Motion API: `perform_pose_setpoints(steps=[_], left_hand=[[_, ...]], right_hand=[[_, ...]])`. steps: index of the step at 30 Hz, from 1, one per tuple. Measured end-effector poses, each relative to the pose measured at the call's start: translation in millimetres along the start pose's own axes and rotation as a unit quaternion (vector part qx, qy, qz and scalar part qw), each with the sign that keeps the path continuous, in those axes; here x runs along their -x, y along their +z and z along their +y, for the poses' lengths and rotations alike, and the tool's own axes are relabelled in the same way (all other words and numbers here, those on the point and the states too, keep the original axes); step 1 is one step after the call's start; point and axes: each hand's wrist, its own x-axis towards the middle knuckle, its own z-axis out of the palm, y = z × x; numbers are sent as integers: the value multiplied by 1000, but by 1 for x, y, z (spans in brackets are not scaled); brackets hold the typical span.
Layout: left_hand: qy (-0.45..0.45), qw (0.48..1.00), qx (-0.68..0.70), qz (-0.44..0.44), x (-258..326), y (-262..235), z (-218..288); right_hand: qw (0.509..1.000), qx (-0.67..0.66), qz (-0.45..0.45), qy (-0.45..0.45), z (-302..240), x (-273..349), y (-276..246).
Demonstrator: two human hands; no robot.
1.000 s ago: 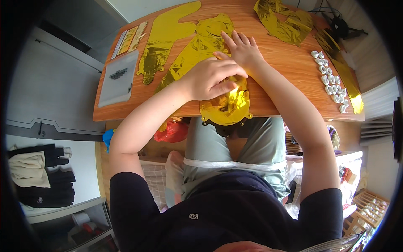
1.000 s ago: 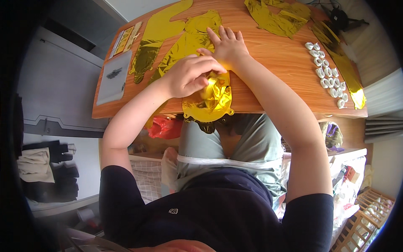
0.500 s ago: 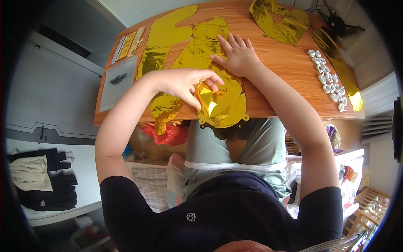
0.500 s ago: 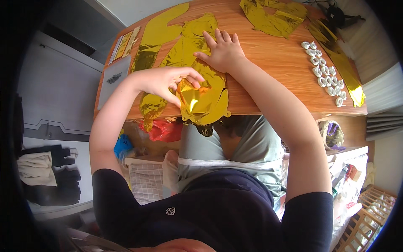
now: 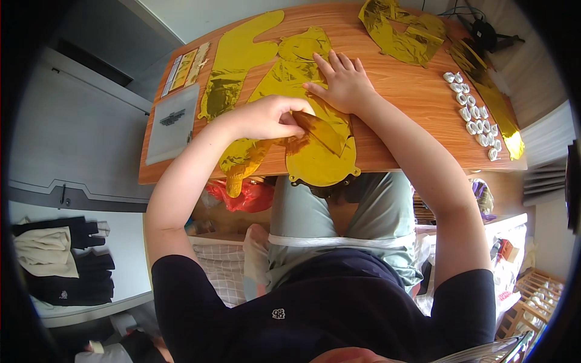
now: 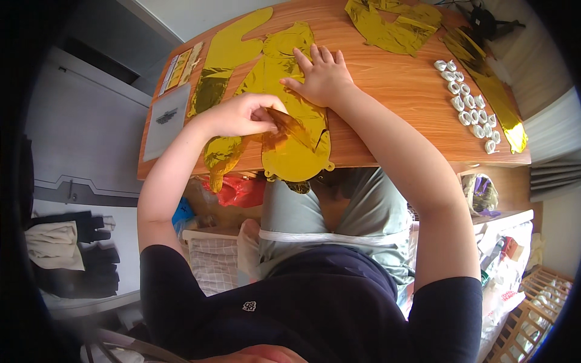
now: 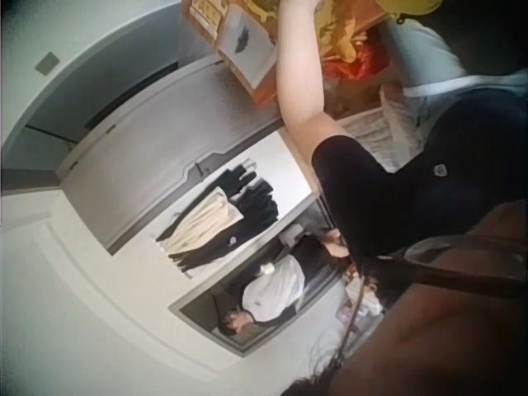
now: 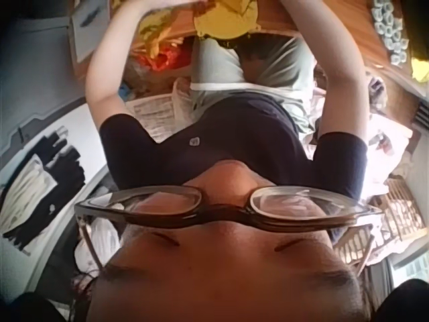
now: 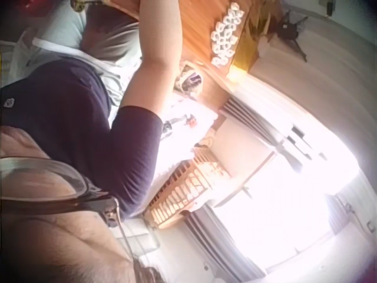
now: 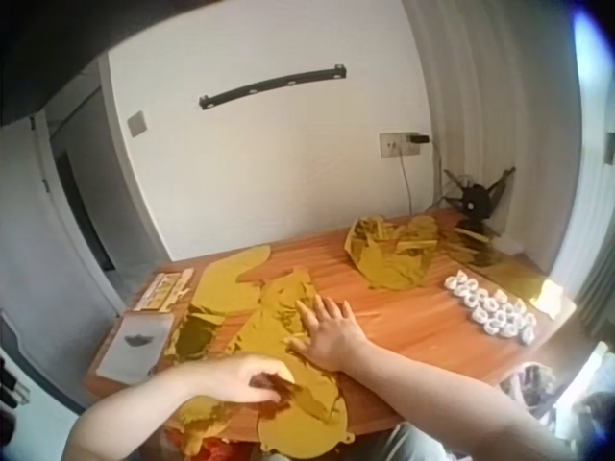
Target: The person unpacks and unfolds foil balloons on a desk, then folds a foil balloon into a compact square by hand.
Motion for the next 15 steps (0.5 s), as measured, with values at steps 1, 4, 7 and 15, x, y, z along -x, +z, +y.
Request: perform_pose_setpoints(steps=[1,4,7,15], left_hand=[[1,1000,-1,0,-2,2,5],[2,995,-103,-19,-8,4,19],[87,957,-276,-5,-17,7,22],[103,968,-213,80,-30,15,28]], right_hand=[[1000,-1,-6,2,0,0,0],[1000,-3,-13,6,0,0,0],[1000,-3,-9,4,-1,0,0],[1000,-3,-26,4,-1,0,-2]])
